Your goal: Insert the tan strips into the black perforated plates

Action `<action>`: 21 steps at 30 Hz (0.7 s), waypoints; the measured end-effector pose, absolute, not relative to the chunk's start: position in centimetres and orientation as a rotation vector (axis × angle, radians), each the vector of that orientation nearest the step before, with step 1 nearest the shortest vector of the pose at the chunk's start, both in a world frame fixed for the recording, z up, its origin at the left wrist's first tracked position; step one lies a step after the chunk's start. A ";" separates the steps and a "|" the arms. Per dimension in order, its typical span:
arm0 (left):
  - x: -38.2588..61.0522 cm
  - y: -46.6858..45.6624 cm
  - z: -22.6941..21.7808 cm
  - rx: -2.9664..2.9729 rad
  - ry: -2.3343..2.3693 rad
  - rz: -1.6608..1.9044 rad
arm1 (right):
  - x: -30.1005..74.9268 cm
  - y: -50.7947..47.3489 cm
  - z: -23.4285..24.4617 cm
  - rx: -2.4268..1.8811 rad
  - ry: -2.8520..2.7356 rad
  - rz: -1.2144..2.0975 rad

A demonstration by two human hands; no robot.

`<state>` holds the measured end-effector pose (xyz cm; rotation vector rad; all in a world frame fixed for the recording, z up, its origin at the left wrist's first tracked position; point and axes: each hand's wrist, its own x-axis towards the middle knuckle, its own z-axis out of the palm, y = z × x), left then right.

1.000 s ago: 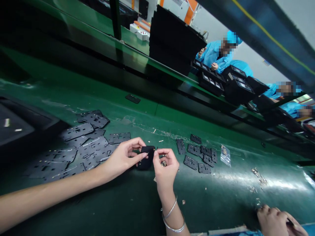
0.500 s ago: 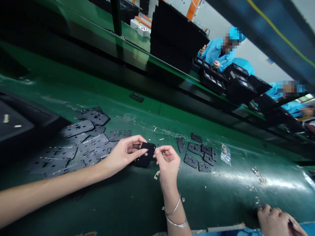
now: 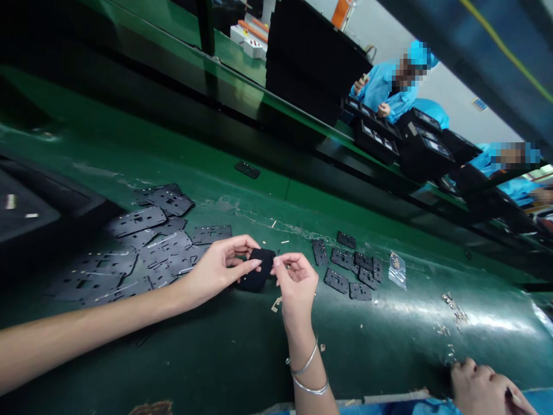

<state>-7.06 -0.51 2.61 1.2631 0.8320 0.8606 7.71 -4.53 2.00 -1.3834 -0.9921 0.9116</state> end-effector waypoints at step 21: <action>-7.3 -0.4 2.8 1.256 0.818 0.834 | 7.7 -4.5 2.2 -1.409 -0.998 0.909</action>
